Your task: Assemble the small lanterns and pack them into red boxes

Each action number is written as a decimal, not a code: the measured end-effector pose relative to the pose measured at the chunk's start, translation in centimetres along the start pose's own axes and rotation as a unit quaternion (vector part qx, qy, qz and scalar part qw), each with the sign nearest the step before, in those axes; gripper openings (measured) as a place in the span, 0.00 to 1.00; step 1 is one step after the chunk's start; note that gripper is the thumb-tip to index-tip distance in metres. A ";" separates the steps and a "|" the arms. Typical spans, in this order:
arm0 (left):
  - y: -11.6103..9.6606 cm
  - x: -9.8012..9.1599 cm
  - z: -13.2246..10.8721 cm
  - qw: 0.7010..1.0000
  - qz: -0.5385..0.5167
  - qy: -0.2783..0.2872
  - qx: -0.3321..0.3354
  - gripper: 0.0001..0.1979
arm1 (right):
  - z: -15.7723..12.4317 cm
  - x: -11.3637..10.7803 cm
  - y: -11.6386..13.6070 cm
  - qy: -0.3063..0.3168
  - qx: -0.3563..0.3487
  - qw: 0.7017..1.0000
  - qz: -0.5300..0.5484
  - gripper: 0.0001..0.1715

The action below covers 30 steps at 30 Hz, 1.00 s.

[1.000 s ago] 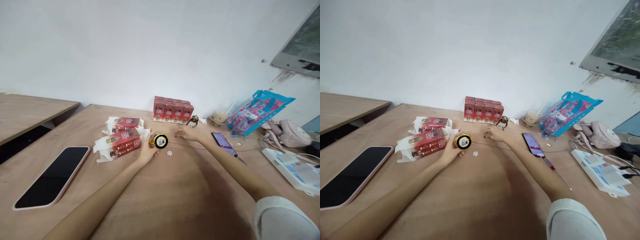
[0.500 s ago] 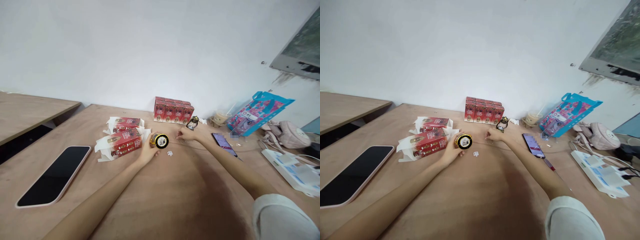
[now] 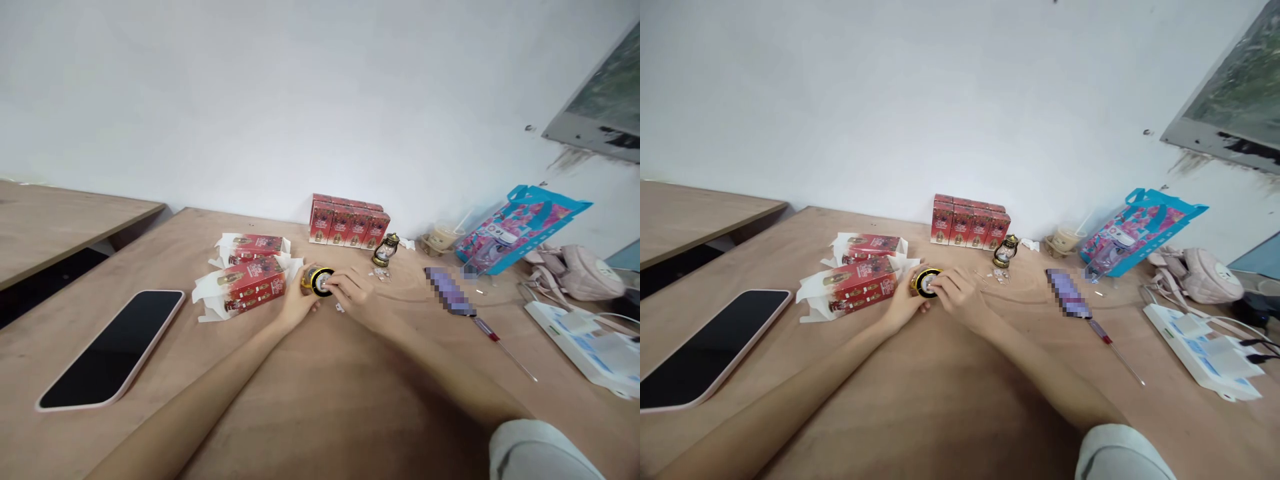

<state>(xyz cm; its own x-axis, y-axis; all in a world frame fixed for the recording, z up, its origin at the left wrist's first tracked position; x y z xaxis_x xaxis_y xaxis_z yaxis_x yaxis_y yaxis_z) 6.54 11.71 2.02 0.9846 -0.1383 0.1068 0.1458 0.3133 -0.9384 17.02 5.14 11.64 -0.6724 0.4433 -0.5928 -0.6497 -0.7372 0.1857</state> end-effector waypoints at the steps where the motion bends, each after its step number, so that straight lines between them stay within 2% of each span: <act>1: 0.0 0.0 0.0 1.000 0.000 -0.001 -0.001 0.36 | -0.1 0.3 0.0 -0.002 -0.007 1.000 -0.018 0.11; 6: 0.1 0.0 0.1 1.000 -0.002 -0.006 -0.001 0.36 | -0.6 0.5 0.3 -0.011 -0.053 0.995 -0.079 0.10; 11: 0.4 -0.1 0.2 1.000 -0.010 -0.008 -0.001 0.36 | -0.9 1.1 0.3 0.042 -0.066 0.990 -0.114 0.11; 15: 0.6 -0.3 0.2 1.000 -0.006 -0.011 0.000 0.36 | -0.8 1.5 0.5 0.052 -0.092 0.983 -0.153 0.13; 20: 0.6 -0.4 0.2 1.000 -0.006 -0.019 0.003 0.35 | -0.2 1.8 0.8 0.059 -0.078 0.980 -0.176 0.13; 27: 0.1 -0.6 0.4 0.999 -0.018 -0.035 0.017 0.33 | -1.1 1.6 2.5 -0.008 -0.101 0.970 -0.220 0.13; 30: 0.0 -0.9 0.4 0.998 -0.020 -0.052 0.022 0.32 | -1.7 2.0 2.6 0.001 -0.084 0.965 -0.249 0.18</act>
<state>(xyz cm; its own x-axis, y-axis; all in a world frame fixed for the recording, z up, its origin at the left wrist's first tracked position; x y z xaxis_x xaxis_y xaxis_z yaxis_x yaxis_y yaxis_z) 5.65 12.24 2.03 0.9821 -0.0540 0.1802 0.1876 0.3508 -0.9175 14.64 3.22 9.61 -0.2904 0.7628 -0.5777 -0.8254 -0.5052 -0.2521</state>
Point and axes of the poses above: each hand's wrist, its own z-axis towards the middle knuckle, its own x-axis out of the palm, y = z × x, the point moved 8 cm from there along z, towards the middle knuckle, and after that the axes turned 11 degrees about x, right-handed, at the moved point
